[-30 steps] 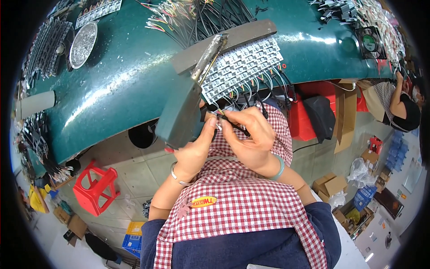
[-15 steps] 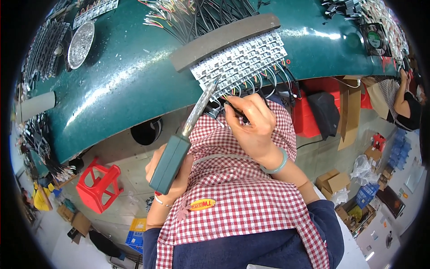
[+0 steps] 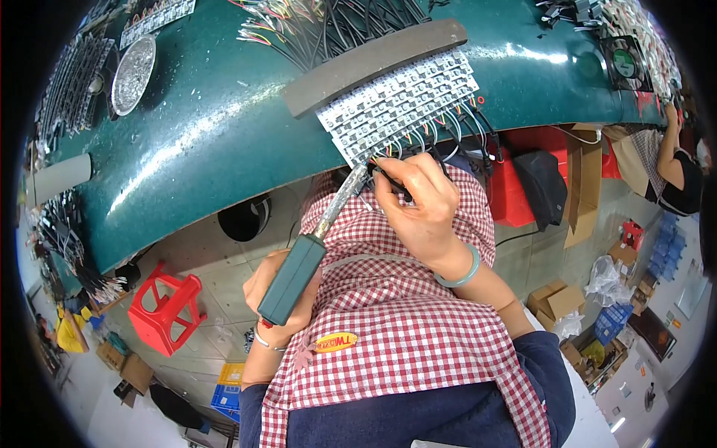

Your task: The person solders multiple wires onto an LED array panel at an industrial assembly station. This is done using a soldering iron and solder.

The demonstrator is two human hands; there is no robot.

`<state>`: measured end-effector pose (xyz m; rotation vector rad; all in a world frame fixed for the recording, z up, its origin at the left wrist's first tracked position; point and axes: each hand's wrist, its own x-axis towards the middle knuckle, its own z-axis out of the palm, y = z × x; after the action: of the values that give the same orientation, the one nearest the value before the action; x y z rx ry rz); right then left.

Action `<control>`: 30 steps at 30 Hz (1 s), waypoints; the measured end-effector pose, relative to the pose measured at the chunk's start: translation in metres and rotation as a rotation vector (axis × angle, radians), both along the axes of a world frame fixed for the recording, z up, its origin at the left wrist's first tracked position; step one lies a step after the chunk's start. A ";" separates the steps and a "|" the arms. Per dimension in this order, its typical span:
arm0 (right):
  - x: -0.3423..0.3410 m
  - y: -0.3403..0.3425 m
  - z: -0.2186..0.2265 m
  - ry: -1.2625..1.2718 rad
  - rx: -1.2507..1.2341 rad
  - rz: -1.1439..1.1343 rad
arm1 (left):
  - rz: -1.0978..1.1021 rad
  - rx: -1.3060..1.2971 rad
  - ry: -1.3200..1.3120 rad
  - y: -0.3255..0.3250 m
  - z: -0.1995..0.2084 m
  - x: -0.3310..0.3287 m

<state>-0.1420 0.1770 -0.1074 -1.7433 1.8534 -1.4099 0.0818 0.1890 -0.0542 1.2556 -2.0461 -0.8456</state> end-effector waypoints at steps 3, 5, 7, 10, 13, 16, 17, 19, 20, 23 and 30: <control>0.000 0.000 0.001 -0.003 0.019 0.002 | 0.007 0.029 0.004 -0.001 0.000 -0.001; 0.000 0.000 0.001 -0.002 0.020 0.003 | 0.003 0.021 0.002 -0.001 -0.001 0.000; 0.000 0.000 0.000 -0.004 0.024 0.005 | -0.002 0.014 0.000 -0.001 -0.001 0.001; 0.000 0.000 -0.001 0.001 0.016 0.004 | -0.017 0.039 -0.008 -0.002 0.000 0.001; 0.000 0.000 0.001 0.008 0.020 0.008 | -0.032 0.015 -0.022 -0.004 0.001 0.001; -0.001 0.001 0.000 0.008 0.032 0.005 | -0.030 -0.017 -0.002 -0.004 0.002 0.003; -0.001 0.001 -0.001 0.009 0.030 0.003 | -0.011 -0.048 -0.003 -0.001 0.001 0.005; 0.000 0.001 -0.002 0.000 0.027 0.009 | 0.008 -0.081 -0.004 0.002 0.001 0.008; 0.000 0.000 -0.002 0.000 0.025 0.009 | 0.017 -0.073 -0.015 0.003 0.002 0.010; 0.001 -0.001 -0.002 -0.004 -0.004 0.000 | 0.020 -0.068 -0.044 0.002 0.004 0.008; 0.003 0.001 -0.003 -0.009 0.007 -0.014 | 0.012 -0.052 -0.042 0.002 0.002 0.006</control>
<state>-0.1392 0.1777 -0.1104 -1.7211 1.8667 -1.4130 0.0883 0.1910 -0.0527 1.2669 -2.0779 -0.7618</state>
